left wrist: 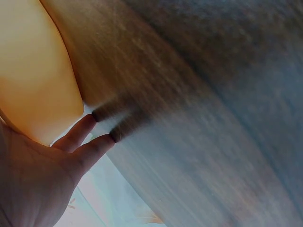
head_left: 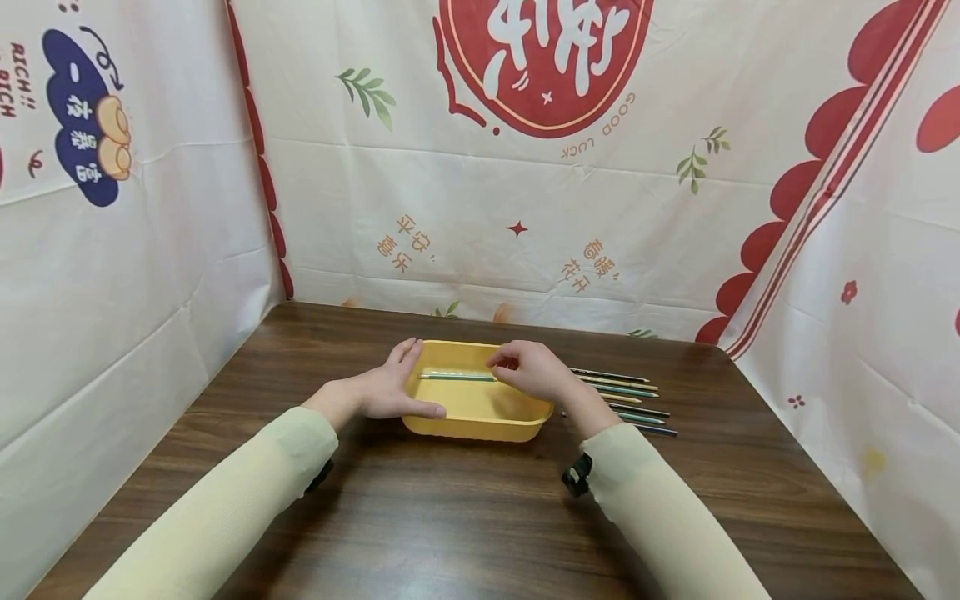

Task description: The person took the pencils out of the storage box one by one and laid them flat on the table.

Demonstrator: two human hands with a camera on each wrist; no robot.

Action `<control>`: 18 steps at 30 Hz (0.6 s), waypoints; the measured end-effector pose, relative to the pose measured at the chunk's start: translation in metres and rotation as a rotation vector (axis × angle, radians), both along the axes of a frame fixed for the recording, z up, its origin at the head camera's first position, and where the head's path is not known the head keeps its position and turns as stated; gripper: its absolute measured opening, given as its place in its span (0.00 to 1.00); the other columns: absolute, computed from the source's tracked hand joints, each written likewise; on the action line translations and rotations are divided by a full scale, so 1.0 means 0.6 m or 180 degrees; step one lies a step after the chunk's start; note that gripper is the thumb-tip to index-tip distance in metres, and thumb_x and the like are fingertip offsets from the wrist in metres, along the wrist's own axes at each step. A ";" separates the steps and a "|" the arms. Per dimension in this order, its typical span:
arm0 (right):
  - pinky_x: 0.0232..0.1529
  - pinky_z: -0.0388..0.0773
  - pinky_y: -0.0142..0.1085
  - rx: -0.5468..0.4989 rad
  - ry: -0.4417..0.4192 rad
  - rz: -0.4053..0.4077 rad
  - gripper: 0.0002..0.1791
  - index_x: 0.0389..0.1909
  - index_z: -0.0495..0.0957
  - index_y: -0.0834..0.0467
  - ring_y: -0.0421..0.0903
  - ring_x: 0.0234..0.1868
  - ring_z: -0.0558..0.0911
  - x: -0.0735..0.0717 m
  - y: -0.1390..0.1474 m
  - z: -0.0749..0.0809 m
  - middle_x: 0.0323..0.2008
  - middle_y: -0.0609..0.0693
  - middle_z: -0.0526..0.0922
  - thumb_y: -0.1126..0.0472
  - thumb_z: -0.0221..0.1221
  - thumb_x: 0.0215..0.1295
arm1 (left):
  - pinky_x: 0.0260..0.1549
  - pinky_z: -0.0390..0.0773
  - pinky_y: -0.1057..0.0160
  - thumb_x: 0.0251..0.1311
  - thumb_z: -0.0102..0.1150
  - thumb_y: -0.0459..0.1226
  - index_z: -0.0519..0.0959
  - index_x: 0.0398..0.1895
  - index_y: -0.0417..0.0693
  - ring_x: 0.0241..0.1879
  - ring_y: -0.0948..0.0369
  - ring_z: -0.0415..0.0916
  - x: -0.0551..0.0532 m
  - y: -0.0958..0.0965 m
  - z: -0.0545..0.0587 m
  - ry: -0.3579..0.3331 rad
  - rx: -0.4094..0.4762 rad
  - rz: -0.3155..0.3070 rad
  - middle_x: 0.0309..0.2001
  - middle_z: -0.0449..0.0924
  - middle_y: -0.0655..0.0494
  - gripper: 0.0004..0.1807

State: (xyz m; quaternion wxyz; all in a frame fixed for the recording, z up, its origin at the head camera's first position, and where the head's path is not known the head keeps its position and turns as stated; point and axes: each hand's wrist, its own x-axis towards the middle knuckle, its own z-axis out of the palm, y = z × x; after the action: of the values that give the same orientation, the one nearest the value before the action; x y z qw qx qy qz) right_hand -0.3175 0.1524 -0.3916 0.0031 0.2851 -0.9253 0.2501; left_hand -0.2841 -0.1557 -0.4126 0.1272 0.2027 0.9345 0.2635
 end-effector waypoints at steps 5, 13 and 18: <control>0.55 0.84 0.44 -0.0020 -0.0078 -0.0001 0.12 0.54 0.91 0.57 0.45 0.47 0.86 -0.016 -0.033 -0.016 0.46 0.50 0.92 0.59 0.65 0.79 | 0.82 0.61 0.39 0.57 0.69 0.76 0.29 0.92 0.50 0.87 0.38 0.50 -0.001 -0.001 -0.004 -0.0017 -0.0005 0.0015 0.91 0.23 0.46 0.79; 0.58 0.83 0.44 0.0015 -0.0133 -0.0104 0.12 0.57 0.90 0.55 0.45 0.49 0.86 -0.023 -0.061 -0.044 0.49 0.50 0.92 0.60 0.64 0.80 | 0.82 0.61 0.39 0.58 0.68 0.76 0.28 0.92 0.49 0.86 0.37 0.51 0.000 -0.001 -0.006 -0.0015 0.0002 -0.0010 0.91 0.23 0.45 0.79; 0.61 0.83 0.47 0.0061 -0.0139 -0.0051 0.13 0.57 0.91 0.56 0.48 0.53 0.87 -0.022 -0.063 -0.053 0.53 0.51 0.92 0.62 0.63 0.80 | 0.82 0.62 0.39 0.57 0.68 0.76 0.28 0.92 0.50 0.87 0.38 0.52 -0.001 0.000 -0.004 -0.0017 -0.0023 -0.0010 0.91 0.22 0.47 0.79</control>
State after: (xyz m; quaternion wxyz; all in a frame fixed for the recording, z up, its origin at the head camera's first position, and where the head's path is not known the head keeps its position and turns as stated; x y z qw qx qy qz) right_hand -0.3305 0.1144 -0.4235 -0.0178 0.2723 -0.9297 0.2473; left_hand -0.2845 -0.1559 -0.4152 0.1309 0.2030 0.9348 0.2604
